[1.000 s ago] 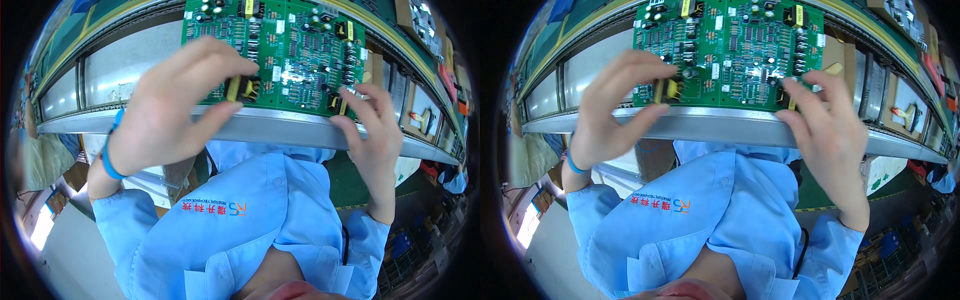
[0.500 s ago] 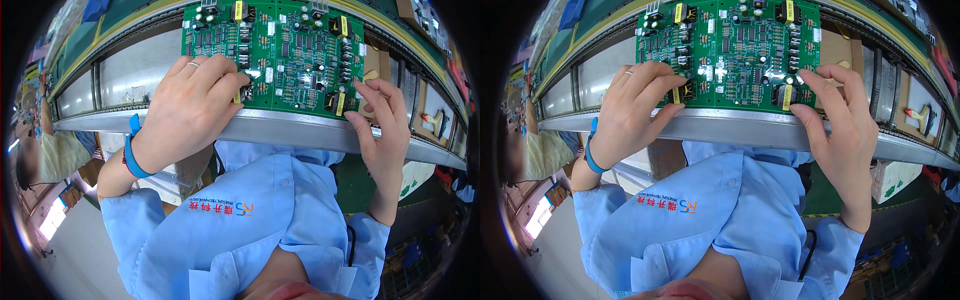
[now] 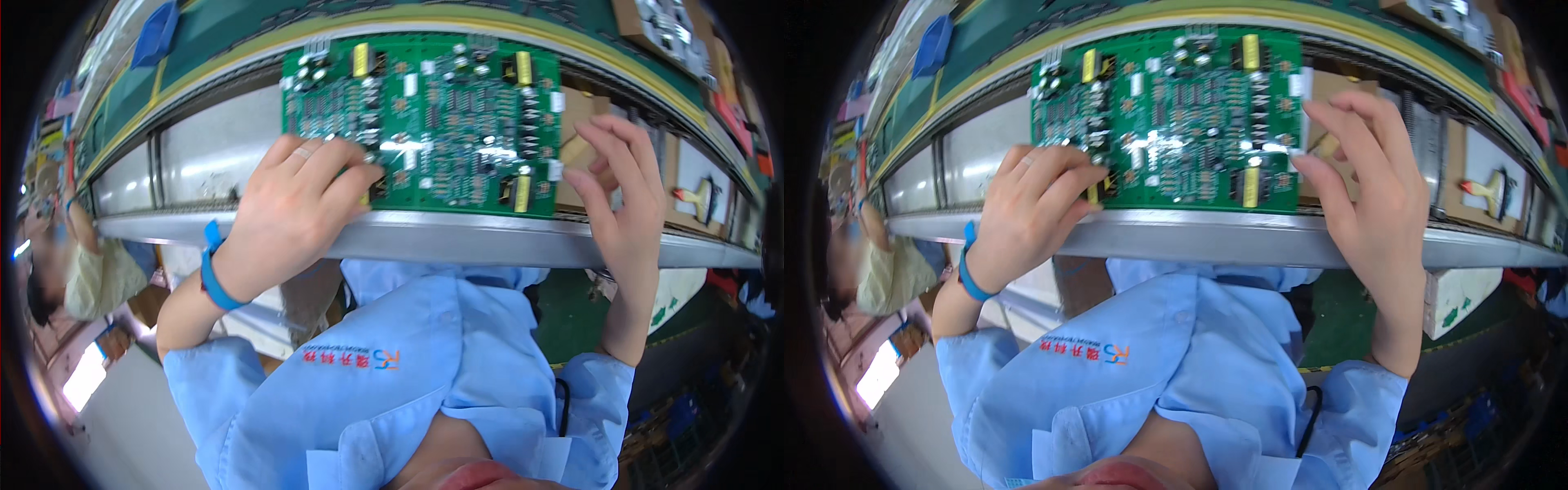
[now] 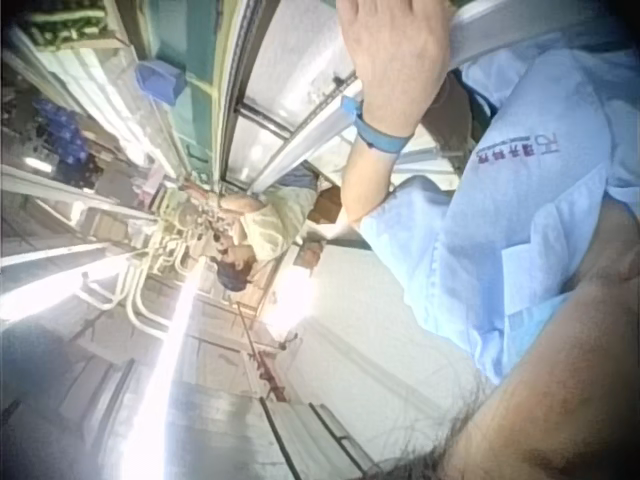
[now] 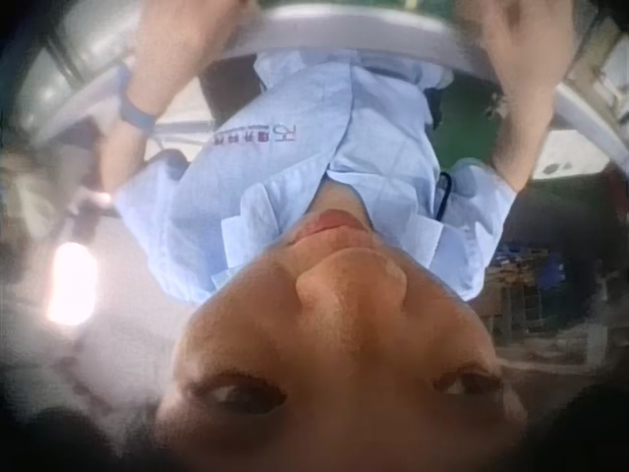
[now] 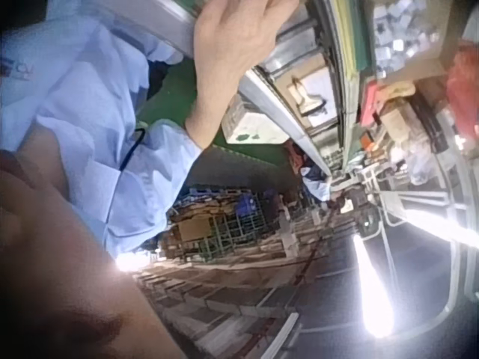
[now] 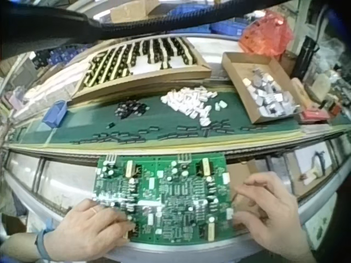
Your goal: Manually inserting electronic components into printed circuit boards on an assembly line conveyor.
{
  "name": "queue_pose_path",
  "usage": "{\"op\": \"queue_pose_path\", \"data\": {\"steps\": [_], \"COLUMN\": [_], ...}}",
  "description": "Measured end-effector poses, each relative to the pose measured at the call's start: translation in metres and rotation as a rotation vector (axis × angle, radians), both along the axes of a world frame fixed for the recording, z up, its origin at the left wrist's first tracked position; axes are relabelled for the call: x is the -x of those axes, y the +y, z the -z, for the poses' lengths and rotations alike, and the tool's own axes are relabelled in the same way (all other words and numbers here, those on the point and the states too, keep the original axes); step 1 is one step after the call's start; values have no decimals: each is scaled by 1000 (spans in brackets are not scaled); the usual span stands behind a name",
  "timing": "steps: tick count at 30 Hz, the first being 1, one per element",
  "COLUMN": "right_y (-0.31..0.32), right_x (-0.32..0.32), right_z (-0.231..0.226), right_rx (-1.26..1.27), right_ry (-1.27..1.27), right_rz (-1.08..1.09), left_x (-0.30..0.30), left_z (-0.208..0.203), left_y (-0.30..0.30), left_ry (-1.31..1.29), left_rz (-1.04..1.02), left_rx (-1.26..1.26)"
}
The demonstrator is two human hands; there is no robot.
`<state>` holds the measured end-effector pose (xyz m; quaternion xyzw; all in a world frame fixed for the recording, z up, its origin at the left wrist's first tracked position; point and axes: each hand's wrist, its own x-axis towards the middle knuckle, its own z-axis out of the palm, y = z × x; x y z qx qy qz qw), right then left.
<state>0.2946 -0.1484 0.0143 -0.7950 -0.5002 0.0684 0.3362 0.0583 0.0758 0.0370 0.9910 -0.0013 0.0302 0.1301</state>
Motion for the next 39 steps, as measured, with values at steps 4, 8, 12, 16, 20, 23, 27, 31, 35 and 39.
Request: {"op": "queue_pose_path", "data": {"steps": [4,8,12,16,20,23,27,31,35,39], "right_y": [15,29,51,65,68,68,79,86,88,92], "right_x": [-49,-96,-109,-111,-120,-126,-122,-130,-125,-98], "right_z": [5,21,19,19,22,23,9,7,-14,-33], "right_rx": [-21,2,60,54,73,59,224,81,150,276], "right_ry": [-49,-112,-227,-270,-301,-370,-266,-478,-373,-122], "right_rz": [81,165,141,82,44,-30,-61,-196,-225,133], "left_x": [2,24,45,28,-1,-33,-66,-85,-85,-78], "left_z": [-13,-2,21,20,19,22,22,22,24,27], "left_y": [10,38,53,51,42,32,22,11,14,27], "left_ry": [-43,-82,79,141,190,139,182,182,174,121], "left_rz": [-114,-527,-597,-500,-382,-198,-23,67,27,-19], "left_rx": [67,-44,146,251,295,297,288,245,267,274]}}
